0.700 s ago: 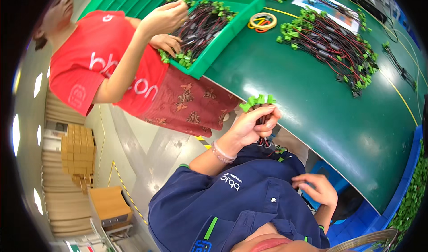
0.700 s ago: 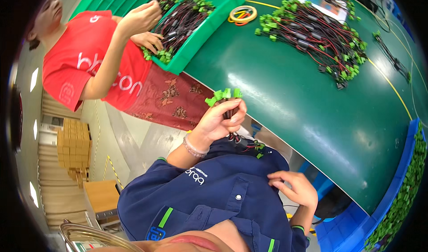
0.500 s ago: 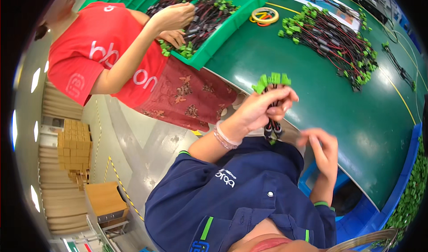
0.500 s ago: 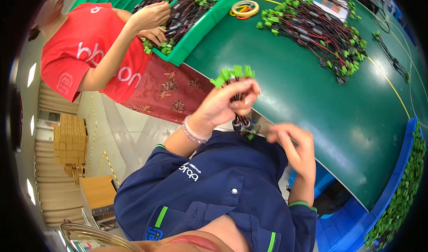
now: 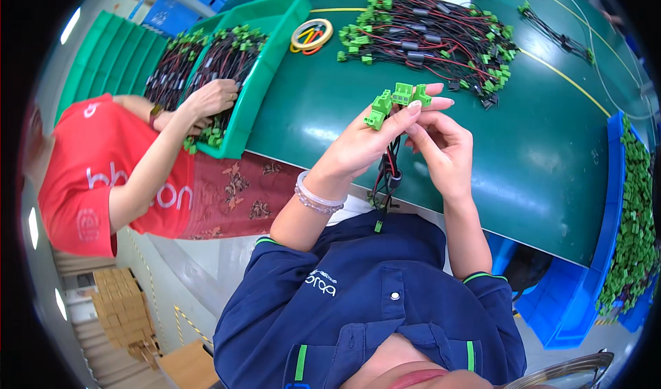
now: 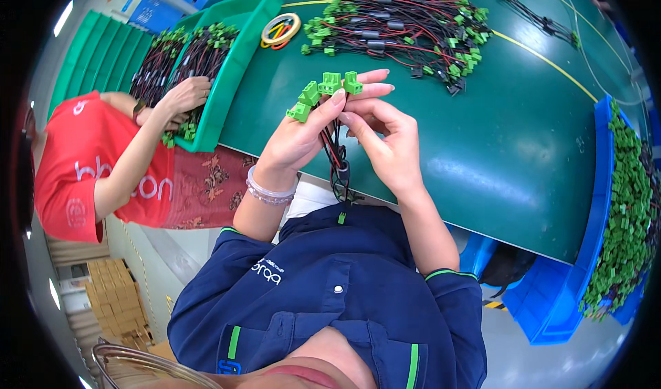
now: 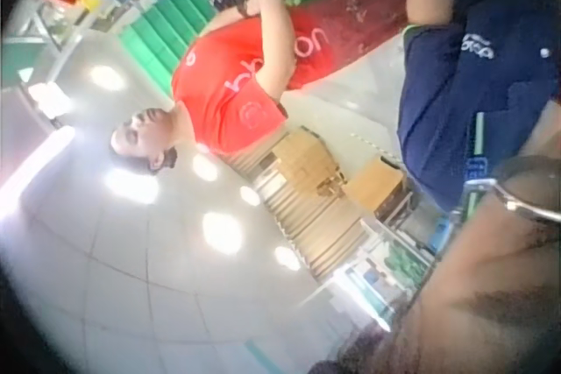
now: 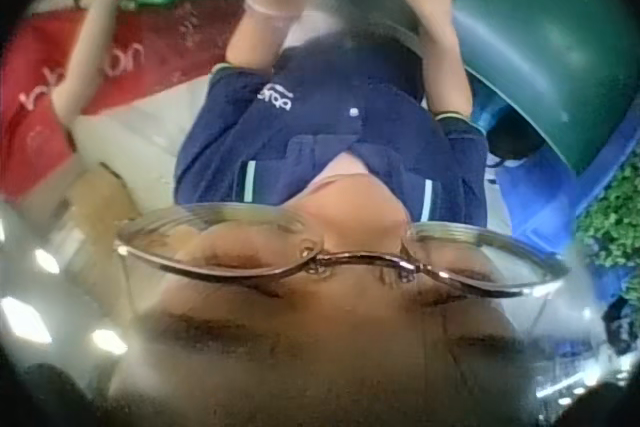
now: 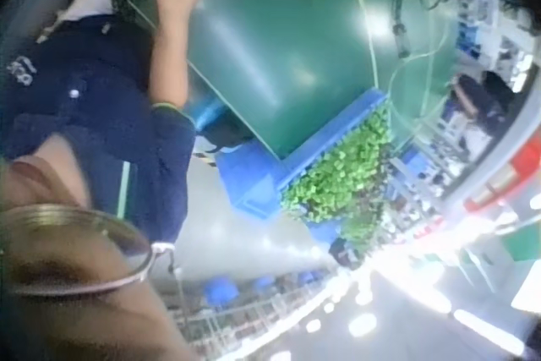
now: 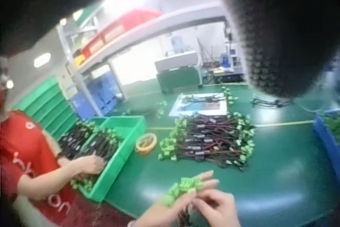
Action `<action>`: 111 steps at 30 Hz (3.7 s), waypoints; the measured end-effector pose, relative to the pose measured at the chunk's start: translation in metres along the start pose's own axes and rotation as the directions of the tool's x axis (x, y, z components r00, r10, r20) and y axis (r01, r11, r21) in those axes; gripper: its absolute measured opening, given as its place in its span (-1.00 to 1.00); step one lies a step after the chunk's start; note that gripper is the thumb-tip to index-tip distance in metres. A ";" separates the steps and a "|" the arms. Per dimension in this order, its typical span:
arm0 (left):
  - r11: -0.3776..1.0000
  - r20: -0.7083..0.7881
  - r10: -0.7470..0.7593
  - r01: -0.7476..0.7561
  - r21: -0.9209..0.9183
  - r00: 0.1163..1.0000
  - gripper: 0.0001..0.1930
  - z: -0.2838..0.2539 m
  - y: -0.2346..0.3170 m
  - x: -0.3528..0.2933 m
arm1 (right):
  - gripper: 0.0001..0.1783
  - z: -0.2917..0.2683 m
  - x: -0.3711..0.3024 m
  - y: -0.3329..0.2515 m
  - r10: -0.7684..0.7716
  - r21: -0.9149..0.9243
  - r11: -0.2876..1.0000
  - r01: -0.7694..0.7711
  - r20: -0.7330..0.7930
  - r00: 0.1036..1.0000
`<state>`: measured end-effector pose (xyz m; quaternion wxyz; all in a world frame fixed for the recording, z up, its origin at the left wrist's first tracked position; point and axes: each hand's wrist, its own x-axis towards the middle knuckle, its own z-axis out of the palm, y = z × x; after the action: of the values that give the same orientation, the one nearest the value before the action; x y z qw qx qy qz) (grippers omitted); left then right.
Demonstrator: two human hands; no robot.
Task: The person groups and organizes electrical wire harnesses by hand, checking their connectors and bundled wires, then placing them into plastic bins.
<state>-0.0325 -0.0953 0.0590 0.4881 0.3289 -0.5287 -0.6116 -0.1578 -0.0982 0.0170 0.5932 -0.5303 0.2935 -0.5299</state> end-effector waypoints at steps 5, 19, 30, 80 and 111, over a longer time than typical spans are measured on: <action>0.987 0.022 -0.061 0.064 -0.148 0.998 -0.65 -0.010 -0.018 0.023 | -0.93 -0.008 0.009 0.005 0.069 0.094 0.994 -0.062 -0.081 0.994; 0.914 -0.028 -0.150 0.128 -0.385 0.988 -0.68 -0.026 -0.052 0.033 | -0.89 -0.008 0.018 0.013 0.263 -0.122 0.951 -0.285 -0.164 0.951; 0.882 0.042 -0.147 0.150 -0.447 0.988 -0.65 -0.053 -0.057 0.015 | -0.88 0.006 0.018 0.026 0.358 0.221 0.912 -0.347 -0.011 0.934; 0.804 0.144 -0.171 0.222 -0.551 0.975 -0.68 -0.057 -0.064 0.011 | -0.90 0.013 0.005 0.038 0.303 0.146 0.948 -0.282 -0.151 0.941; 0.890 0.024 0.000 0.011 -0.455 1.000 -0.59 -0.047 -0.062 0.003 | -0.82 0.021 0.002 0.014 0.074 -0.115 0.990 -0.083 -0.079 0.994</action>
<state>-0.0055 -0.1159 -0.0109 0.5436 0.1997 -0.3757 -0.7235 -0.1335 -0.0953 0.0100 0.5699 -0.5324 0.3667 -0.5073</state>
